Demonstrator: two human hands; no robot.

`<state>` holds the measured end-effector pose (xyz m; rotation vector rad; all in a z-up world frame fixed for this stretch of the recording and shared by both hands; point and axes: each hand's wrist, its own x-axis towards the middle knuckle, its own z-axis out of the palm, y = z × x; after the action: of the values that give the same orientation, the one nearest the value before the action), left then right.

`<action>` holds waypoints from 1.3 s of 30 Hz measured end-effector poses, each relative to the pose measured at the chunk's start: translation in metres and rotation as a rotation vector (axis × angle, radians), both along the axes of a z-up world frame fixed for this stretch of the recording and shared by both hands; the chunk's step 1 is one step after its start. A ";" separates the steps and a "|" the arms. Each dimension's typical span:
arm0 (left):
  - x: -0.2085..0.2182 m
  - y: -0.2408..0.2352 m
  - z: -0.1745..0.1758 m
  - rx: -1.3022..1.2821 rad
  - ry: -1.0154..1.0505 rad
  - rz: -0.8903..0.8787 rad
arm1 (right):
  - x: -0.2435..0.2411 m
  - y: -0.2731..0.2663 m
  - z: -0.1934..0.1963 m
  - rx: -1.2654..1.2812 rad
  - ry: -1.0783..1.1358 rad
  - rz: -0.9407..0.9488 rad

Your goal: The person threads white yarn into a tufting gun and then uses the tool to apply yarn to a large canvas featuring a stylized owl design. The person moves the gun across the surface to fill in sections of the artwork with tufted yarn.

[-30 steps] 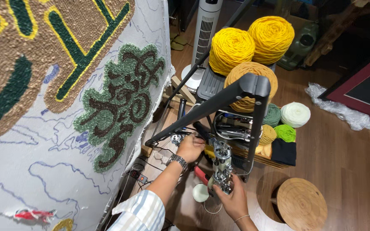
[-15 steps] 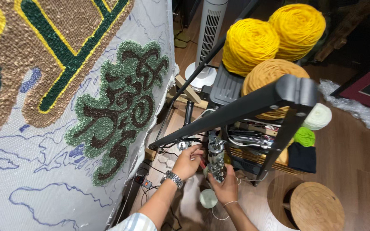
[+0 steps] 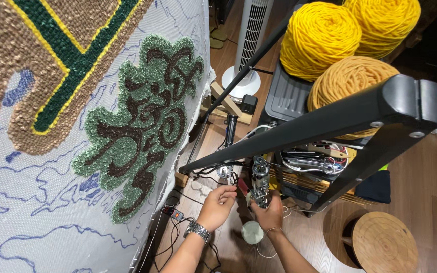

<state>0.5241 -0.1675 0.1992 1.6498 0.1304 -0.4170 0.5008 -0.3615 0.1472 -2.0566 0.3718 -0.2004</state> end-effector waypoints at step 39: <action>-0.066 0.047 -0.023 -0.009 0.193 0.086 | 0.033 0.011 -0.038 -0.294 0.563 -0.023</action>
<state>0.4585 -0.1206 0.1767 1.5868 0.3412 -0.5100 0.5335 -0.3508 0.1089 -2.3814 0.7440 0.3405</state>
